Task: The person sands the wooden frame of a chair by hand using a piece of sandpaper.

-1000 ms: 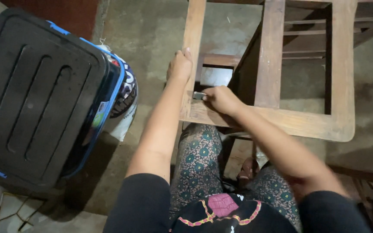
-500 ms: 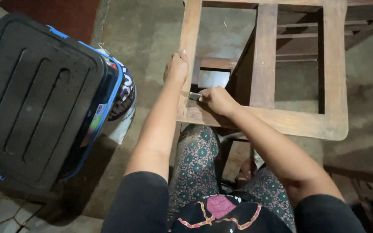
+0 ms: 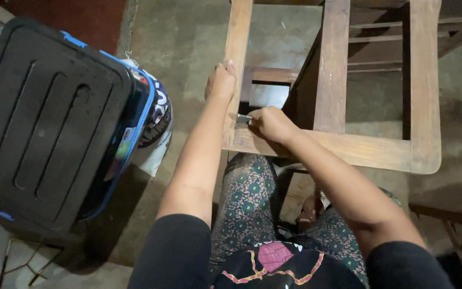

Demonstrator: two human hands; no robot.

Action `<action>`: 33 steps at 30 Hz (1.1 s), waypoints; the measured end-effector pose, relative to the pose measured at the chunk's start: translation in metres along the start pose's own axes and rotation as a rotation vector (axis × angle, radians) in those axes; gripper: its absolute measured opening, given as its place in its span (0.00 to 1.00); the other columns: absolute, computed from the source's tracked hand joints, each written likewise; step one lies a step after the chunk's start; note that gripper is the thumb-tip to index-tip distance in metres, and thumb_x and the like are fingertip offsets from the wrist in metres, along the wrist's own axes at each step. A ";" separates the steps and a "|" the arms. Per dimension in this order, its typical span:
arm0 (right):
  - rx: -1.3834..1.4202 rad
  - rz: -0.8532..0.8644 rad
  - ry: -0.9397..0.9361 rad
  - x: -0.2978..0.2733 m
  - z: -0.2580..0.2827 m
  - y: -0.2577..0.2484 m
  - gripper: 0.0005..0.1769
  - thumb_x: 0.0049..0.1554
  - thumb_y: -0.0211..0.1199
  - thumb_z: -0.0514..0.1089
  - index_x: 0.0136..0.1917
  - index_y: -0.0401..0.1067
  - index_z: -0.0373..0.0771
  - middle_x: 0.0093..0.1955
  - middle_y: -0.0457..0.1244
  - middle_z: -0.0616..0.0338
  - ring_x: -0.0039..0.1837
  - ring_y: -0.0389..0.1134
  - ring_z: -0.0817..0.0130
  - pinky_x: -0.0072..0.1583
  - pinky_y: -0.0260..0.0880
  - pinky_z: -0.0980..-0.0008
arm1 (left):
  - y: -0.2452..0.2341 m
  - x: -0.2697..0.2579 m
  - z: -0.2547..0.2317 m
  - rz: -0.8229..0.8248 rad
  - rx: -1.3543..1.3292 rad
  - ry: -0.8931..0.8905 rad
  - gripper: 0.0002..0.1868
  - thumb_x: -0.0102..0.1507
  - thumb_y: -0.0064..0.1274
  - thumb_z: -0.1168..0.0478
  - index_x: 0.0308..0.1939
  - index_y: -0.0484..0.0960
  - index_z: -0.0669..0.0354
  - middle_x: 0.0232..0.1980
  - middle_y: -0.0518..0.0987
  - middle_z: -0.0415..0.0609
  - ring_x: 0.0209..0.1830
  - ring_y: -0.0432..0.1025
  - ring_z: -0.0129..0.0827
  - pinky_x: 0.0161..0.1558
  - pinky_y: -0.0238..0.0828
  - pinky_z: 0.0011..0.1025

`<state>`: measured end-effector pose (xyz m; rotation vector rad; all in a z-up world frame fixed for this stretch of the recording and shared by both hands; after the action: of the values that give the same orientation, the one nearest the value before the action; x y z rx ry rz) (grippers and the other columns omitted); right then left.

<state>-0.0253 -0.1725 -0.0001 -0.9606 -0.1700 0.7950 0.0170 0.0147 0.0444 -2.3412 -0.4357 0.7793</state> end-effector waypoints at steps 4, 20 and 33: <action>-0.026 -0.021 0.070 -0.032 0.002 -0.019 0.09 0.57 0.66 0.55 0.52 0.80 0.59 0.45 0.74 0.54 0.55 0.75 0.45 0.56 0.76 0.47 | 0.004 -0.002 0.000 0.009 0.016 0.006 0.38 0.76 0.23 0.41 0.82 0.55 0.63 0.80 0.65 0.61 0.81 0.60 0.56 0.76 0.56 0.60; -0.032 -0.023 0.008 -0.050 0.010 -0.047 0.10 0.61 0.66 0.44 0.54 0.84 0.54 0.37 0.73 0.60 0.36 0.70 0.62 0.39 0.62 0.57 | 0.017 0.035 0.016 -0.074 0.037 0.058 0.36 0.68 0.25 0.33 0.59 0.77 0.54 0.62 0.79 0.68 0.63 0.72 0.67 0.61 0.65 0.57; 0.010 -0.064 -0.240 -0.035 0.034 -0.042 0.06 0.56 0.65 0.39 0.47 0.80 0.47 0.38 0.71 0.53 0.41 0.72 0.51 0.43 0.63 0.57 | 0.019 0.034 0.012 -0.117 0.075 0.035 0.37 0.67 0.22 0.34 0.54 0.79 0.56 0.58 0.81 0.67 0.60 0.75 0.67 0.59 0.69 0.59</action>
<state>-0.0432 -0.1868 0.0597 -0.8442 -0.4023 0.8498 0.0372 0.0225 0.0104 -2.2348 -0.5148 0.6871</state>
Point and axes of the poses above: each hand's wrist, its own x-axis towards the middle knuckle, its own y-axis out of the palm, z = x × y, the point moved 5 cm from there along x, towards the middle knuckle
